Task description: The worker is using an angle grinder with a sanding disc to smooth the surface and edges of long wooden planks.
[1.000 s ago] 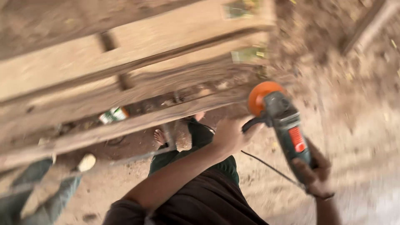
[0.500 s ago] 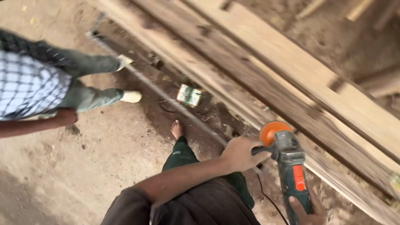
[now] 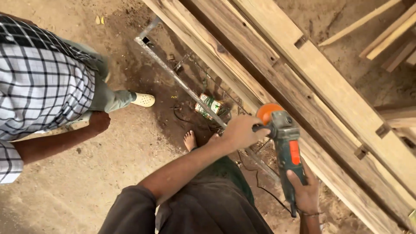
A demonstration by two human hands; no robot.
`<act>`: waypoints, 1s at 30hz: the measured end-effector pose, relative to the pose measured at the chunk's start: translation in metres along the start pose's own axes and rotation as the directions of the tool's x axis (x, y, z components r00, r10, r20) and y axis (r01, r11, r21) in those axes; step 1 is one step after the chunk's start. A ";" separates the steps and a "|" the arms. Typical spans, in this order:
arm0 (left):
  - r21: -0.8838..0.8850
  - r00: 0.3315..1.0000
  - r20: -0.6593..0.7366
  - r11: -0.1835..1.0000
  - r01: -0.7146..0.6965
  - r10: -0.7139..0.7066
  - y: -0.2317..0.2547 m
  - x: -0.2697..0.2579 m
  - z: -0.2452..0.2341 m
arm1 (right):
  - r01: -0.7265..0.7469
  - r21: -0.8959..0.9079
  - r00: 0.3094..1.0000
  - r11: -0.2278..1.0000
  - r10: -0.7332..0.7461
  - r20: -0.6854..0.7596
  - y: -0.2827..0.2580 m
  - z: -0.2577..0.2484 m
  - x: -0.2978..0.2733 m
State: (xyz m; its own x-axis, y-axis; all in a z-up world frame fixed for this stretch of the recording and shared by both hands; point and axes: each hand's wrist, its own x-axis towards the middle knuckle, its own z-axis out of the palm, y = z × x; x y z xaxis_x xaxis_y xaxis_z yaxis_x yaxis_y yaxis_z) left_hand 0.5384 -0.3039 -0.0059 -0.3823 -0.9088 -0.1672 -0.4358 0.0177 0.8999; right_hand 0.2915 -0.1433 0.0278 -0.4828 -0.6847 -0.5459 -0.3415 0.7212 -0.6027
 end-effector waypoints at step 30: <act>-0.099 0.951 -0.128 0.958 0.269 -0.281 -0.157 0.110 -0.396 | 0.266 0.123 0.867 0.956 -0.293 0.402 -0.338 0.299 0.103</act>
State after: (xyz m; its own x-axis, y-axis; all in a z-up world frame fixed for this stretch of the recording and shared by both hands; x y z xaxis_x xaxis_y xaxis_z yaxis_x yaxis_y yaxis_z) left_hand 0.8877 -0.5721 -0.0063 -0.1369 -0.9228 -0.3600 -0.4402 -0.2689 0.8567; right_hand 0.5984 -0.4895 0.0011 0.0060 -0.8475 -0.5308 -0.3561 0.4942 -0.7930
